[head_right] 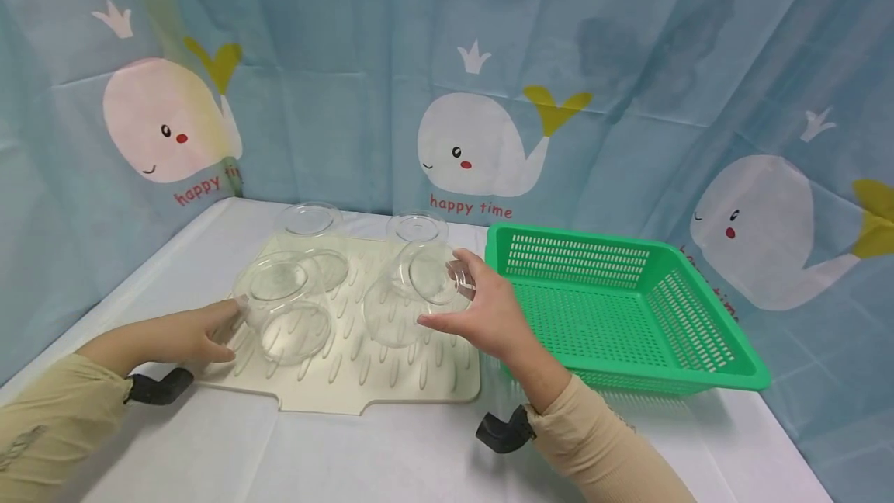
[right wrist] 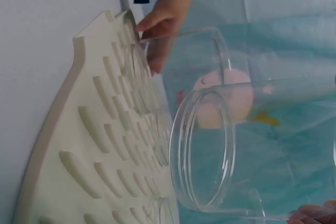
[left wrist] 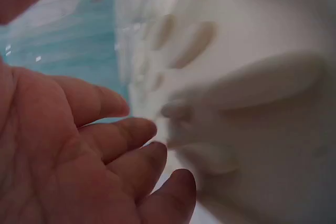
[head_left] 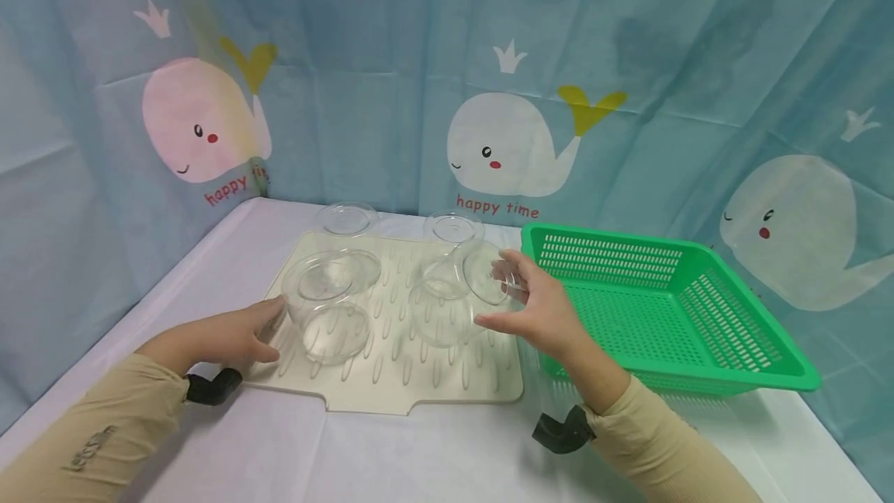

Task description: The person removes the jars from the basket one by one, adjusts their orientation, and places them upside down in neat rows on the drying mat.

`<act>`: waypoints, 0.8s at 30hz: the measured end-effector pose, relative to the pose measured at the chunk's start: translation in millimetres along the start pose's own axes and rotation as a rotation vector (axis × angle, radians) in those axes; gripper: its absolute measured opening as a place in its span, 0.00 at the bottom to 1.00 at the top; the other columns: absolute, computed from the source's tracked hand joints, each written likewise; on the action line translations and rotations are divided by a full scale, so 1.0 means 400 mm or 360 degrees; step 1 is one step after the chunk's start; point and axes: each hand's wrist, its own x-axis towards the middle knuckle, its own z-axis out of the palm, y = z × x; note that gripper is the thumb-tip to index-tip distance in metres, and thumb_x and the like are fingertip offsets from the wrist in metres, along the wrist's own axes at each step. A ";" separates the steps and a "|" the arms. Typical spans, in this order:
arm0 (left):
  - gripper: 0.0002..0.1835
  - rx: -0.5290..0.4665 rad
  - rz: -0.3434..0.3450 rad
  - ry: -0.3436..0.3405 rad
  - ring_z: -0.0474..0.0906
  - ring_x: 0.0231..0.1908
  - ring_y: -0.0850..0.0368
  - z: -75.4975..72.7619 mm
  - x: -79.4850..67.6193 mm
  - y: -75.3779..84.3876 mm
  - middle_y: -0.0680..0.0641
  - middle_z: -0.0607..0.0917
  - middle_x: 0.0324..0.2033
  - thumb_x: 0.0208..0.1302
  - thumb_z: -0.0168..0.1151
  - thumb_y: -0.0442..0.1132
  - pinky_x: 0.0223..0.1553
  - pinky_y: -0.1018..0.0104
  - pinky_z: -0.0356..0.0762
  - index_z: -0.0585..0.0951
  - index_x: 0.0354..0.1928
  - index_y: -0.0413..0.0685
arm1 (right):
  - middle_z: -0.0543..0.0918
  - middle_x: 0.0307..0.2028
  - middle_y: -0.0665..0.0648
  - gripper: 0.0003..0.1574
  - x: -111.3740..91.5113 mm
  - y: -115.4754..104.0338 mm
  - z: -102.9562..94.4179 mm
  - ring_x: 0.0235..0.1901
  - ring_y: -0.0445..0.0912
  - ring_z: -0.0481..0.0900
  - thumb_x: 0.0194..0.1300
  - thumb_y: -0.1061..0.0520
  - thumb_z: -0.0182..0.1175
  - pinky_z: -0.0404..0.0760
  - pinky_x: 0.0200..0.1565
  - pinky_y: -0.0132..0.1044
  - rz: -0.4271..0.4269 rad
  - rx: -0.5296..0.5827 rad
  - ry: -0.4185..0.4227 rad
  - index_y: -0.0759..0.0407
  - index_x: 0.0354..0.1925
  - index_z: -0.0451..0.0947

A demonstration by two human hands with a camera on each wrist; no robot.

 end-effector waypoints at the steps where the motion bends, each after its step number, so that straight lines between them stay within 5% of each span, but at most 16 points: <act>1: 0.52 0.0028 0.0010 -0.0012 0.41 0.64 0.27 0.006 0.002 -0.002 0.22 0.46 0.64 0.50 0.68 0.44 0.60 0.35 0.43 0.47 0.65 0.24 | 0.71 0.59 0.54 0.56 0.000 -0.001 0.002 0.57 0.51 0.71 0.42 0.46 0.74 0.73 0.53 0.45 0.0007 -0.0015 -0.0004 0.53 0.66 0.57; 6: 0.60 0.0176 0.0005 -0.0040 0.41 0.64 0.27 0.025 0.009 -0.008 0.22 0.46 0.64 0.39 0.73 0.53 0.61 0.36 0.44 0.49 0.65 0.25 | 0.73 0.57 0.52 0.59 0.001 -0.009 0.013 0.56 0.48 0.73 0.38 0.41 0.74 0.73 0.53 0.44 0.0031 -0.0129 0.0011 0.52 0.65 0.58; 13: 0.65 0.0257 -0.0068 -0.0098 0.41 0.63 0.26 0.026 0.006 0.000 0.24 0.42 0.65 0.36 0.73 0.56 0.60 0.35 0.46 0.47 0.66 0.26 | 0.74 0.56 0.50 0.67 0.013 -0.011 0.040 0.55 0.45 0.72 0.30 0.31 0.73 0.73 0.53 0.45 0.0067 -0.0522 0.0033 0.54 0.65 0.59; 24: 0.67 0.0267 -0.0125 -0.0124 0.40 0.64 0.27 0.025 0.010 0.001 0.25 0.41 0.66 0.32 0.72 0.60 0.60 0.35 0.45 0.47 0.67 0.28 | 0.73 0.57 0.52 0.65 0.031 -0.014 0.066 0.54 0.46 0.72 0.31 0.32 0.73 0.74 0.53 0.46 0.0074 -0.0634 -0.0083 0.57 0.64 0.61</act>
